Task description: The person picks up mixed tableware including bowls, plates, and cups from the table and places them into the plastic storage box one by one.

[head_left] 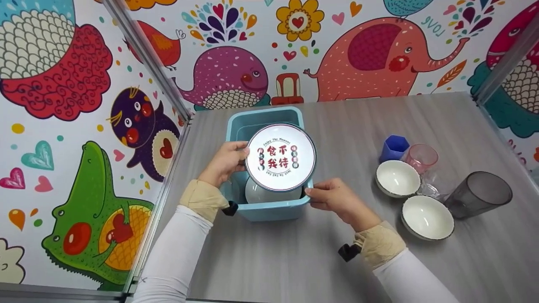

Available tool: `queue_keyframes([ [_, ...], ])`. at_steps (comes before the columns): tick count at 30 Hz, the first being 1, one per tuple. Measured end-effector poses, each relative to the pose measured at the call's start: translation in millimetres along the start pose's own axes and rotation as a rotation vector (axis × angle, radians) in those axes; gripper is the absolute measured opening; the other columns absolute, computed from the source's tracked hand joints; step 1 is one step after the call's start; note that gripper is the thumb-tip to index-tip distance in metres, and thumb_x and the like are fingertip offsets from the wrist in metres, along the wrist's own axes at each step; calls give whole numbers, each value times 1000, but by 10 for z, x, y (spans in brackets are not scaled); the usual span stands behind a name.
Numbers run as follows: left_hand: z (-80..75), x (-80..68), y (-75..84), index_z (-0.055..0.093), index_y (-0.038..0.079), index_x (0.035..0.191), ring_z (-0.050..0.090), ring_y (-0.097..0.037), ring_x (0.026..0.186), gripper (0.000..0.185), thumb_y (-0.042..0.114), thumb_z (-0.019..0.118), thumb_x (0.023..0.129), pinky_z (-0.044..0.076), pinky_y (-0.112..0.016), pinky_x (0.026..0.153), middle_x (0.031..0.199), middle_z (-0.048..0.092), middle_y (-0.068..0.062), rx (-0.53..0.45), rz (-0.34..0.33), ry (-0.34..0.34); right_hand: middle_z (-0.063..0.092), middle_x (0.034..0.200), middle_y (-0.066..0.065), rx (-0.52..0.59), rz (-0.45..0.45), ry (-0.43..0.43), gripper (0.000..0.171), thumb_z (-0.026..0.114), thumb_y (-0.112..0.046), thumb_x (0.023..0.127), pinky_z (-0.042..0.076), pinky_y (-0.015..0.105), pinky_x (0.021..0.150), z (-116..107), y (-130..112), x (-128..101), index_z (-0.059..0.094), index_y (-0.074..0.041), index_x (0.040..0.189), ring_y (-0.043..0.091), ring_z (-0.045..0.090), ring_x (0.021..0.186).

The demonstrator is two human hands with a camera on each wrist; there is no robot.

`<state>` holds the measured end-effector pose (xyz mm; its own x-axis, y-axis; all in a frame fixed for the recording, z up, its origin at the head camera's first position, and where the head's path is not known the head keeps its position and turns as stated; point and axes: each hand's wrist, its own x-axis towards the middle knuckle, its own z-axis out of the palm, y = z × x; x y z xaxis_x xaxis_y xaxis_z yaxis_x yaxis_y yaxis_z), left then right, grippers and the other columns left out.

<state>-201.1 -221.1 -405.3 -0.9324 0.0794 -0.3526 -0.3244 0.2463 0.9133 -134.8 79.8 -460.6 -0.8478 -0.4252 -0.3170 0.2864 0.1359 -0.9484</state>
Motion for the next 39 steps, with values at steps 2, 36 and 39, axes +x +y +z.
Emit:
queue_keyframes([
  [2,-25,8,13,54,4,144,68,-13,82,38,16,47,108,58,-25,71,104,68,-8,21,-7,3,76,101,6,3,3,1,33,67,-18,98,57,41,95,3,-1,6,71,7,119,15,73,94],
  [36,-82,277,216,65,11,135,61,-20,100,34,15,45,108,53,-33,90,117,66,-13,369,28,42,76,102,10,24,42,48,32,68,-17,97,56,43,95,41,-9,9,71,7,118,19,73,95],
  [39,-60,296,220,66,9,133,60,-22,104,33,13,47,107,51,-33,92,118,67,-15,392,53,45,76,103,10,25,28,33,34,66,-15,98,55,44,96,40,-1,7,68,10,121,17,73,95],
])
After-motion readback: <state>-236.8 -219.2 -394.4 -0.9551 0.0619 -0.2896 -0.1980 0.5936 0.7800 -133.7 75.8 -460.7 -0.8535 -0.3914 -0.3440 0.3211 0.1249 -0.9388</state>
